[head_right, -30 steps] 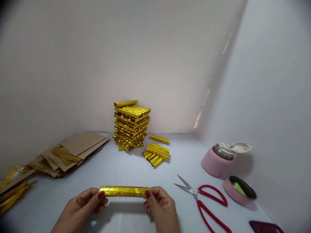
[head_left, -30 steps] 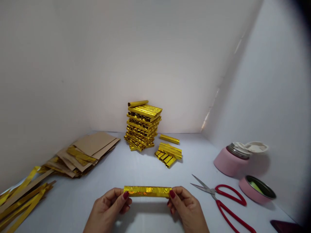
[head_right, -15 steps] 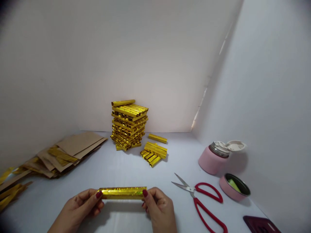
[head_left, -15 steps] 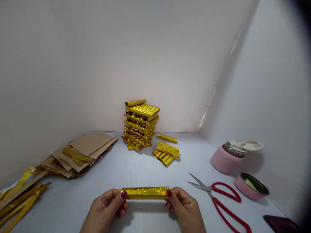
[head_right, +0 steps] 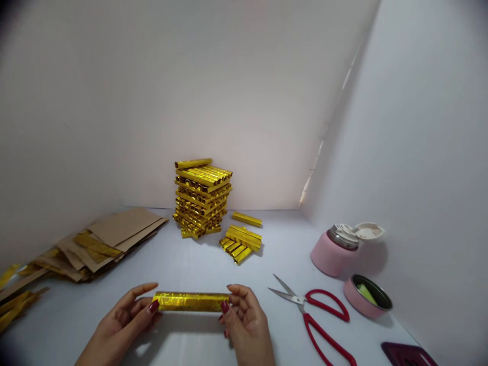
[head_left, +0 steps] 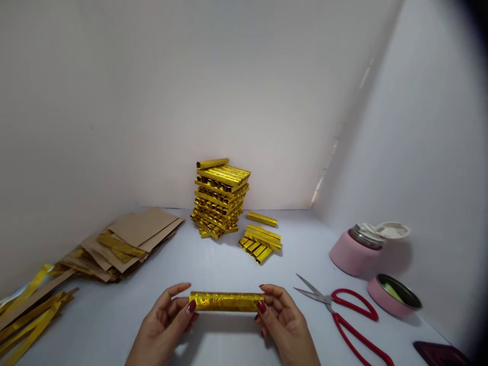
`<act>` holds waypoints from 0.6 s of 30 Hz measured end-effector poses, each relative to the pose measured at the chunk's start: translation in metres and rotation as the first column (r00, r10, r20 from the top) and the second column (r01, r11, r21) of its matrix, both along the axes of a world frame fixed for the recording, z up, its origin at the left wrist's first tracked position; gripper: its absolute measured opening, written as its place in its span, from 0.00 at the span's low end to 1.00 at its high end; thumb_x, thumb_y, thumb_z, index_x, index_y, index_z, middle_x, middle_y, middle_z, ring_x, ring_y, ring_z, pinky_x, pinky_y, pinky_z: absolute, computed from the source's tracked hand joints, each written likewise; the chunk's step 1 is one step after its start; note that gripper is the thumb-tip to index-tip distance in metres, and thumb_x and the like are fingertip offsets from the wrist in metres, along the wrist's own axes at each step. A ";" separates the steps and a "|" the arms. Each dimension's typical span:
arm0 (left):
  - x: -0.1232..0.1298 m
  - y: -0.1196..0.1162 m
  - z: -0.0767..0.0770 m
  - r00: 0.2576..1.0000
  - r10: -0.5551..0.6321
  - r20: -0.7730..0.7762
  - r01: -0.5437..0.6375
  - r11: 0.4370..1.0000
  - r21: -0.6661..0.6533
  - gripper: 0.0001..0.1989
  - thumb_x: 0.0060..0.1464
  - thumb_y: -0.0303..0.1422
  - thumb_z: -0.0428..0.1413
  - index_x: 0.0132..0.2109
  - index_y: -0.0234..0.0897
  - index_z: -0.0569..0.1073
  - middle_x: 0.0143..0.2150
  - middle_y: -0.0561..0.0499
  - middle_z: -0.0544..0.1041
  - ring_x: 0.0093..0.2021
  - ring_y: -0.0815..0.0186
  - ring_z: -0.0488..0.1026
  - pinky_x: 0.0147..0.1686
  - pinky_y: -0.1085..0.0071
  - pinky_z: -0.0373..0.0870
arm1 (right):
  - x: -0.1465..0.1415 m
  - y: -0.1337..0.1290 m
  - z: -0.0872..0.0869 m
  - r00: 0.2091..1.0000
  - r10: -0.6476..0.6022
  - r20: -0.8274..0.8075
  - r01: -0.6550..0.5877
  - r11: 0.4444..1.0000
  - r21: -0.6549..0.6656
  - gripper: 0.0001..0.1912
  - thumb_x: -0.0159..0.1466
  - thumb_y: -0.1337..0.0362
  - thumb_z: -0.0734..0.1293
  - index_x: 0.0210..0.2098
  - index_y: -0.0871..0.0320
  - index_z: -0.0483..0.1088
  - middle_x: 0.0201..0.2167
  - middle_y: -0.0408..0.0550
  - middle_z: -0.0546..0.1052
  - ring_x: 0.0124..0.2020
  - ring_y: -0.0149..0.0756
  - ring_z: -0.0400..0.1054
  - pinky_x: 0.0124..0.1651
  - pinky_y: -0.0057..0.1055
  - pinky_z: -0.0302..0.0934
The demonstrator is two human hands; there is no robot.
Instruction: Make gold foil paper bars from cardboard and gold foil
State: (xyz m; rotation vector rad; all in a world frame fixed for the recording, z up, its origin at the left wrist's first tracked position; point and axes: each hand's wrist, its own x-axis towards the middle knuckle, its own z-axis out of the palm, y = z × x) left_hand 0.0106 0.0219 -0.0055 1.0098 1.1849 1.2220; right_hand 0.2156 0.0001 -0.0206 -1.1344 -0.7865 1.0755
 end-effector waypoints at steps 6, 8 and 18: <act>0.002 -0.004 0.002 1.000 0.003 -0.024 -0.002 0.999 0.032 0.25 0.41 0.51 0.64 0.42 0.38 0.77 0.37 0.48 0.78 0.35 0.60 0.74 0.32 0.72 0.69 | 0.002 0.001 -0.003 1.000 0.004 0.011 -0.005 1.000 0.029 0.21 0.49 0.50 0.75 0.35 0.59 0.74 0.23 0.44 0.72 0.22 0.28 0.64 0.19 0.20 0.56; 0.002 -0.004 0.002 1.000 0.010 -0.020 -0.009 0.999 0.031 0.23 0.41 0.50 0.64 0.40 0.38 0.78 0.37 0.48 0.78 0.35 0.60 0.74 0.33 0.72 0.69 | 0.002 0.002 -0.004 0.999 0.051 0.014 -0.052 0.998 0.023 0.21 0.49 0.51 0.76 0.35 0.58 0.75 0.24 0.45 0.74 0.23 0.30 0.65 0.20 0.22 0.58; -0.005 0.000 -0.012 0.982 -0.173 -0.076 0.174 0.984 0.019 0.21 0.45 0.49 0.63 0.40 0.39 0.78 0.36 0.49 0.78 0.34 0.62 0.71 0.31 0.73 0.67 | 0.007 -0.001 0.001 0.980 0.173 0.102 -0.174 0.985 0.003 0.17 0.50 0.52 0.75 0.33 0.56 0.77 0.30 0.49 0.78 0.28 0.33 0.68 0.30 0.27 0.62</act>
